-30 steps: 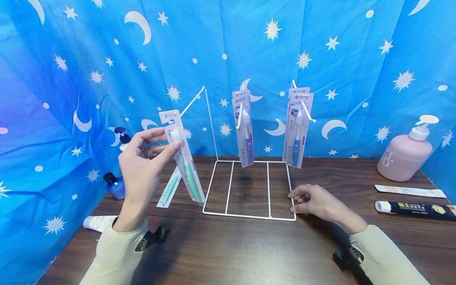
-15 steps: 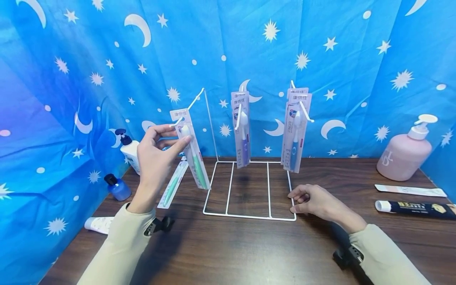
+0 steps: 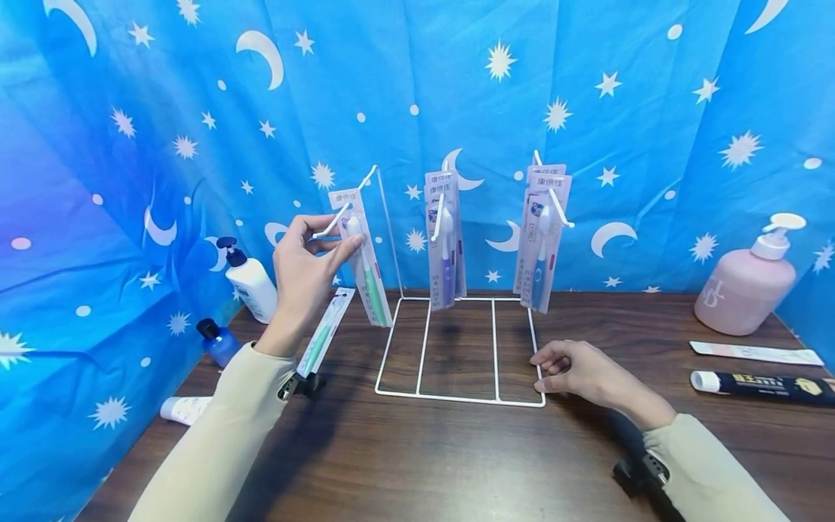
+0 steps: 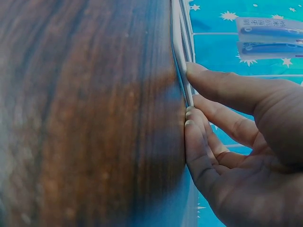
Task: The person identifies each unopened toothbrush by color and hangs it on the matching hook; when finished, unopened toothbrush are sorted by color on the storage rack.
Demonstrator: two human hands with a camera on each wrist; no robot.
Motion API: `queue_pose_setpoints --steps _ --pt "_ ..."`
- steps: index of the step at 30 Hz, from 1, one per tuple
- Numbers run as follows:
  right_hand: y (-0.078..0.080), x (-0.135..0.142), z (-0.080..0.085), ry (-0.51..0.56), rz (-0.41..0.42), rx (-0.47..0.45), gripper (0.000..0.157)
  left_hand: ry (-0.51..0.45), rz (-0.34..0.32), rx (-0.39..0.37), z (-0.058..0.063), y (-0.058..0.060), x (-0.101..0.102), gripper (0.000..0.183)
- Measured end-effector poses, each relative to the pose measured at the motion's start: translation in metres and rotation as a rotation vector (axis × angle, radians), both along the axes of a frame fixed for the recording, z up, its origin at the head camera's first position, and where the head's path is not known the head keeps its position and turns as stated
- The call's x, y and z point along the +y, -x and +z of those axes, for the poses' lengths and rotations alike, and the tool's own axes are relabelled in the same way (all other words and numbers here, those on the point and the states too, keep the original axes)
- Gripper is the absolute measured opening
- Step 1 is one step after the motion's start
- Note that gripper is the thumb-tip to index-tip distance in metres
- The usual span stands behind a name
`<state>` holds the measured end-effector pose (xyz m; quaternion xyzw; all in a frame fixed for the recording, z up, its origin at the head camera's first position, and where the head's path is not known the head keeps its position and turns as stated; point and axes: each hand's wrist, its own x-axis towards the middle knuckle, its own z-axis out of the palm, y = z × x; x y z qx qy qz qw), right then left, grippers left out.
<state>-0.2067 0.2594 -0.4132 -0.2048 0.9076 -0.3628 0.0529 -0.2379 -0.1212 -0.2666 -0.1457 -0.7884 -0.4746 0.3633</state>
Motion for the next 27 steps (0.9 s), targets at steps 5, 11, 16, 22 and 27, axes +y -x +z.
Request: queue_pose_setpoints --steps 5,11,16,22,27 --pt "-0.001 -0.001 -0.001 -0.001 0.001 -0.012 0.035 -0.022 -0.023 -0.017 -0.002 0.012 0.001 0.044" --pt "0.0 -0.001 -0.002 0.008 0.008 -0.006 0.034 -0.006 -0.021 -0.02 -0.001 0.021 0.003 0.045" --pt "0.0 -0.001 0.0 0.011 0.008 -0.009 0.034 0.019 0.01 -0.011 0.001 0.027 0.003 0.044" --pt "0.0 -0.001 0.001 0.013 0.01 -0.013 0.034 0.023 0.019 -0.011 0.0 0.033 0.004 0.046" --pt "0.0 0.0 0.001 0.016 0.012 -0.012 0.034 0.016 0.029 -0.013 -0.001 0.036 0.004 0.046"
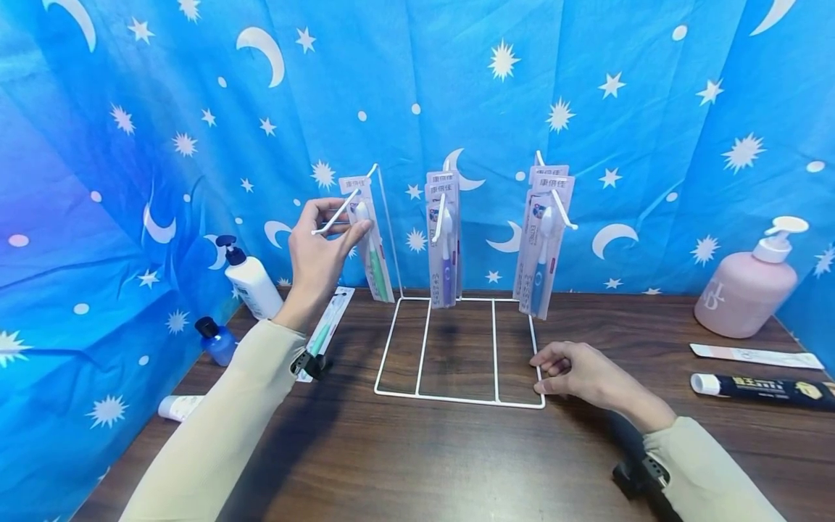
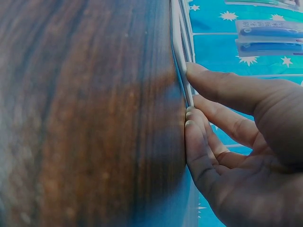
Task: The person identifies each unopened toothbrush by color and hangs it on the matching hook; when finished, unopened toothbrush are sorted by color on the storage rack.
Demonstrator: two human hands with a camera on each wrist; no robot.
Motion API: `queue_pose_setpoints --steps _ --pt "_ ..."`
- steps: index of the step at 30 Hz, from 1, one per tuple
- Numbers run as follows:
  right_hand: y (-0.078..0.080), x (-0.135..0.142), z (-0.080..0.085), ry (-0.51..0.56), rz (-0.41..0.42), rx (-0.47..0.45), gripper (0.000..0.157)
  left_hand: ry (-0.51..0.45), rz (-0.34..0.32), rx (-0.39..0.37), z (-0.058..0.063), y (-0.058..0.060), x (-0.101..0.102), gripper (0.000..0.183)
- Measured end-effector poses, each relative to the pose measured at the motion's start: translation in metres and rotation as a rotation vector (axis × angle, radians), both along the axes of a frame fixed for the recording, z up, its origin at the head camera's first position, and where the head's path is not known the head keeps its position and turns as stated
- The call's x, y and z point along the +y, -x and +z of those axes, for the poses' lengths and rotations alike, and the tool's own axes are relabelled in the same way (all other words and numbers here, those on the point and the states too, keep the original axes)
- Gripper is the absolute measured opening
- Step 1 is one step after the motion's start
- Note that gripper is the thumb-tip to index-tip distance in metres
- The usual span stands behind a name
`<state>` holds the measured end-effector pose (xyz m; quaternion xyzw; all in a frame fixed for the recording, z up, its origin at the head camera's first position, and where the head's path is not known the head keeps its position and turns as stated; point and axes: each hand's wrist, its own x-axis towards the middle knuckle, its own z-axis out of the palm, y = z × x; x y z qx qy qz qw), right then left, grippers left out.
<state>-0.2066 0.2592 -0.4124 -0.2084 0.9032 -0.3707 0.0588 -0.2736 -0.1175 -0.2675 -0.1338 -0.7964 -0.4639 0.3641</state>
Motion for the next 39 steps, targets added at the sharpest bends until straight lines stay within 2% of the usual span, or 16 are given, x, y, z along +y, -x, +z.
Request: queue_pose_setpoints --steps 3,8,12,18,22,27,39 --pt "0.0 -0.001 -0.001 0.002 0.004 -0.003 0.034 -0.008 0.004 -0.015 -0.001 0.0 -0.002 0.046" --pt "0.001 -0.001 0.0 -0.007 0.006 0.013 0.035 -0.021 -0.032 -0.038 0.001 0.0 -0.004 0.044" --pt "0.0 0.0 0.0 -0.014 0.0 0.03 0.034 0.004 -0.05 -0.039 0.001 -0.001 -0.007 0.044" --pt "0.001 0.0 -0.001 -0.013 0.008 0.022 0.034 0.04 -0.052 -0.085 -0.01 -0.002 -0.021 0.044" --pt "0.001 0.0 -0.001 -0.023 0.007 0.019 0.033 0.092 -0.009 -0.169 -0.022 -0.002 -0.034 0.047" --pt "0.002 0.001 0.0 -0.042 0.0 0.011 0.033 0.12 0.049 -0.321 -0.041 0.004 -0.049 0.048" --pt "0.001 -0.001 -0.001 -0.016 0.004 0.013 0.034 0.089 0.265 -0.597 -0.09 0.035 -0.084 0.043"
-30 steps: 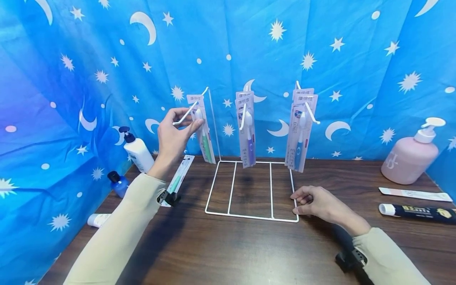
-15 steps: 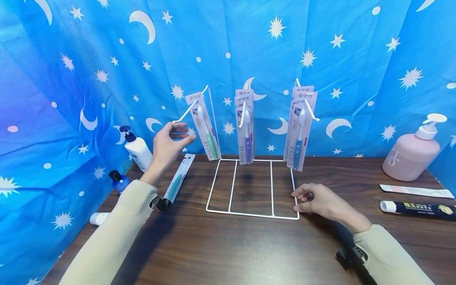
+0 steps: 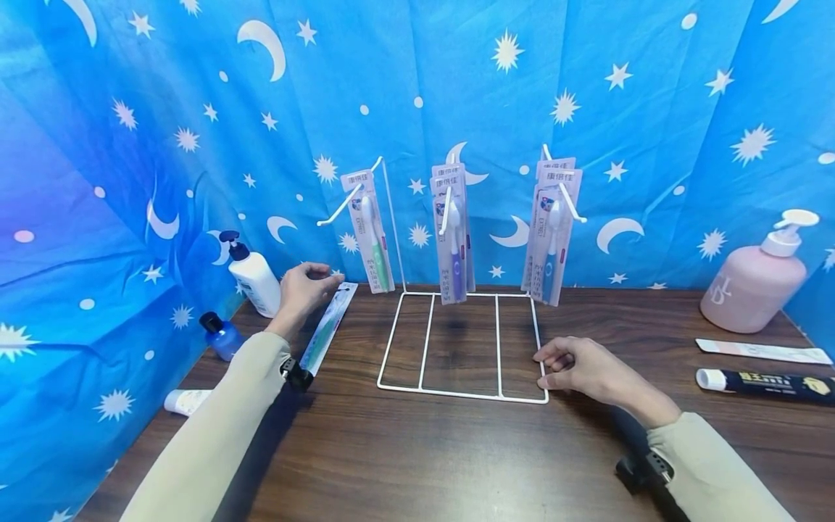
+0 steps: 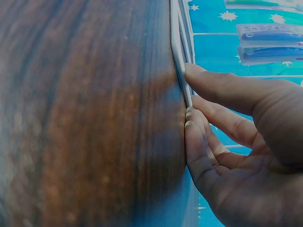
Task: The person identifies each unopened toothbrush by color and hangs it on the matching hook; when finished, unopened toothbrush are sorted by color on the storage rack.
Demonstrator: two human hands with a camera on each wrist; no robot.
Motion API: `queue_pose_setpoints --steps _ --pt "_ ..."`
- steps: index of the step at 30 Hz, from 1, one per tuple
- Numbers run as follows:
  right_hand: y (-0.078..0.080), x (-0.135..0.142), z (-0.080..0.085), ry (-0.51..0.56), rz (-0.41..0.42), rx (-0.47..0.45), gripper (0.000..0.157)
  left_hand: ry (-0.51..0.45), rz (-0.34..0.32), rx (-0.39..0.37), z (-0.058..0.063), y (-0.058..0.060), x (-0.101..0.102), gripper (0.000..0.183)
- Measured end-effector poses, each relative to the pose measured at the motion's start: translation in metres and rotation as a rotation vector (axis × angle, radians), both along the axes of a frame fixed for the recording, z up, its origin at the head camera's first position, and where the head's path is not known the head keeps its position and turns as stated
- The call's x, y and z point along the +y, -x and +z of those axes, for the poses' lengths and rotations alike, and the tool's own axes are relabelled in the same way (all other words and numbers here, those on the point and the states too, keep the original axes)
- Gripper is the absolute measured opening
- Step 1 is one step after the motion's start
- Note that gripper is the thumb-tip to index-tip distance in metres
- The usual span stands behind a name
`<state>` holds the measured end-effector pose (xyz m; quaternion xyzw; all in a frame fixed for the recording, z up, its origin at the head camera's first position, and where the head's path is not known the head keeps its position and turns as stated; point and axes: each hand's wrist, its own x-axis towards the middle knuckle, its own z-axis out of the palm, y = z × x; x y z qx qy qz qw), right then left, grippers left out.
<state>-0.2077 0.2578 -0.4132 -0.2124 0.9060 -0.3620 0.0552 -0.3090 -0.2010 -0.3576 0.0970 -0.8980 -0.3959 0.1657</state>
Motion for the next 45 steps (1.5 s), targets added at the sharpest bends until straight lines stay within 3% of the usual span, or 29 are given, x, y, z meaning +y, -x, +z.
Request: queue_pose_setpoints --steps 7,16,23,31,37,42,45 --pt "-0.002 0.003 -0.003 0.011 -0.016 0.003 0.034 -0.047 0.032 -0.147 -0.02 0.016 -0.007 0.037" --pt "-0.001 -0.001 0.0 -0.007 -0.021 0.005 0.035 0.0 0.066 -0.283 -0.026 0.019 -0.004 0.03" --pt "0.001 0.0 0.001 0.017 -0.009 0.013 0.033 0.099 0.113 -0.271 -0.029 0.023 -0.001 0.024" --pt "-0.001 0.005 0.0 0.033 0.004 0.012 0.032 0.088 0.154 -0.274 -0.036 0.023 0.002 0.027" --pt "-0.002 0.003 -0.001 0.028 0.014 0.021 0.033 0.036 0.116 -0.316 -0.031 0.012 -0.006 0.027" --pt "-0.001 0.003 -0.001 0.038 0.014 0.034 0.034 -0.013 0.082 -0.225 -0.019 0.003 -0.005 0.025" --pt "-0.002 0.005 -0.001 0.041 0.008 0.039 0.034 -0.018 0.064 -0.157 -0.009 -0.001 0.002 0.033"
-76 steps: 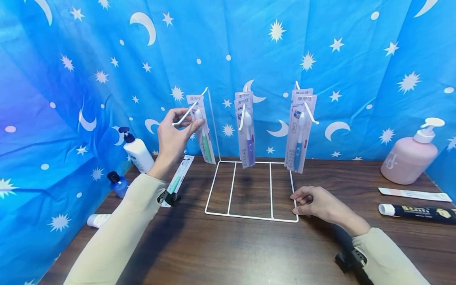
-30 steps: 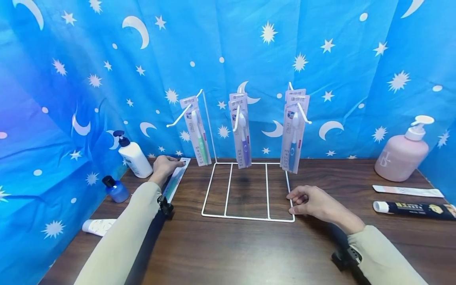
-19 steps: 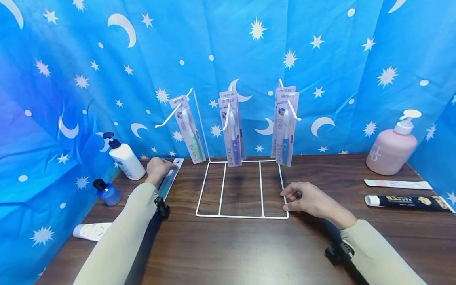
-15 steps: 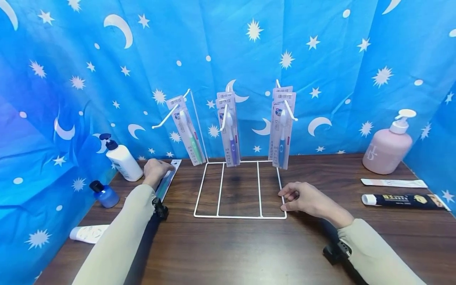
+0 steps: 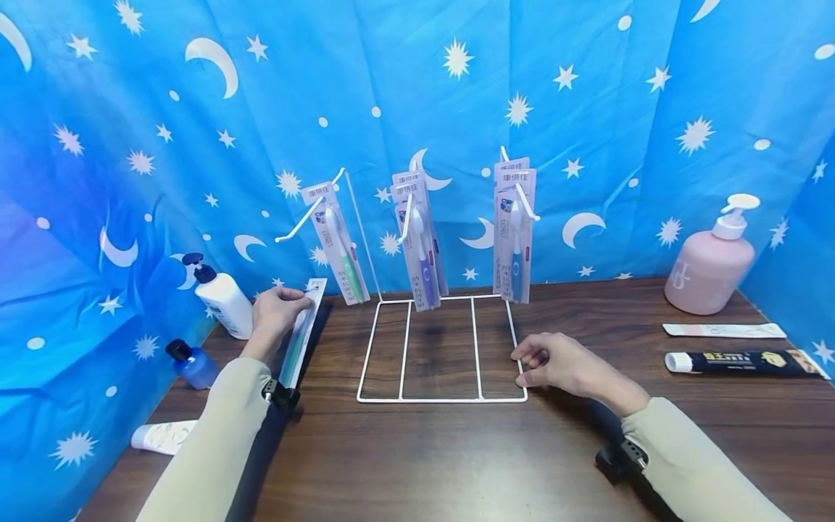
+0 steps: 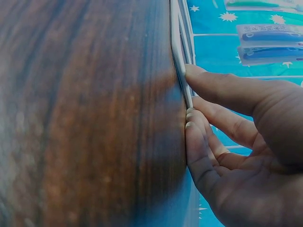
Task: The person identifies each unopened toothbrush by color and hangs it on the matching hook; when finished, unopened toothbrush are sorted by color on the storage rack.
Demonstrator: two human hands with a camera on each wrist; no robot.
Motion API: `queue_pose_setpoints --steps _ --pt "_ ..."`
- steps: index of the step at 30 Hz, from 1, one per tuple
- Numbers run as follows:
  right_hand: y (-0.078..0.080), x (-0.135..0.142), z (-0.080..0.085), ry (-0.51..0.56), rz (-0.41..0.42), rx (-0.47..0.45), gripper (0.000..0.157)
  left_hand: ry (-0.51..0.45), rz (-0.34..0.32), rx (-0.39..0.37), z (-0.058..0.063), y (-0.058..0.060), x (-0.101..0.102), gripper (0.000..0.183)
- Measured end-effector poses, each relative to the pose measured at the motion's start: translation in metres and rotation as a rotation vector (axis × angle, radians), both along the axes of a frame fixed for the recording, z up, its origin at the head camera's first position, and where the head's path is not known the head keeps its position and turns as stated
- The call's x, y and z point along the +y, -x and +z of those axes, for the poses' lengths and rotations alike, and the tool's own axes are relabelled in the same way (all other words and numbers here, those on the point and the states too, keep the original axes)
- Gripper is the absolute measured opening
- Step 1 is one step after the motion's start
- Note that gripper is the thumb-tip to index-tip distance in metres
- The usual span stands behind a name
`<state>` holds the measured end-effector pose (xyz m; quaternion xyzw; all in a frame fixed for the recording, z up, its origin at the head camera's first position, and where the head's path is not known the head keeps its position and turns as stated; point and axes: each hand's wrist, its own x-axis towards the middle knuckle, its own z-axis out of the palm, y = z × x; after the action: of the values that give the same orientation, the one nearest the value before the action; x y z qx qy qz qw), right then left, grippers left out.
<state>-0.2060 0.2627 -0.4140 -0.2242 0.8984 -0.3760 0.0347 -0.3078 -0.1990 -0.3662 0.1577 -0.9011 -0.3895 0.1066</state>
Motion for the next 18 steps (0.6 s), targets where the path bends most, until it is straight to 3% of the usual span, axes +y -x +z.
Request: queue_pose_setpoints --steps 5,18 --pt "0.0 0.0 0.0 -0.013 0.003 -0.001 0.033 0.026 -0.017 0.107 0.016 -0.015 0.009 0.048" --pt "0.002 -0.001 0.001 -0.028 0.0 -0.002 0.034 -0.084 -0.109 0.394 0.056 -0.061 0.023 0.042"
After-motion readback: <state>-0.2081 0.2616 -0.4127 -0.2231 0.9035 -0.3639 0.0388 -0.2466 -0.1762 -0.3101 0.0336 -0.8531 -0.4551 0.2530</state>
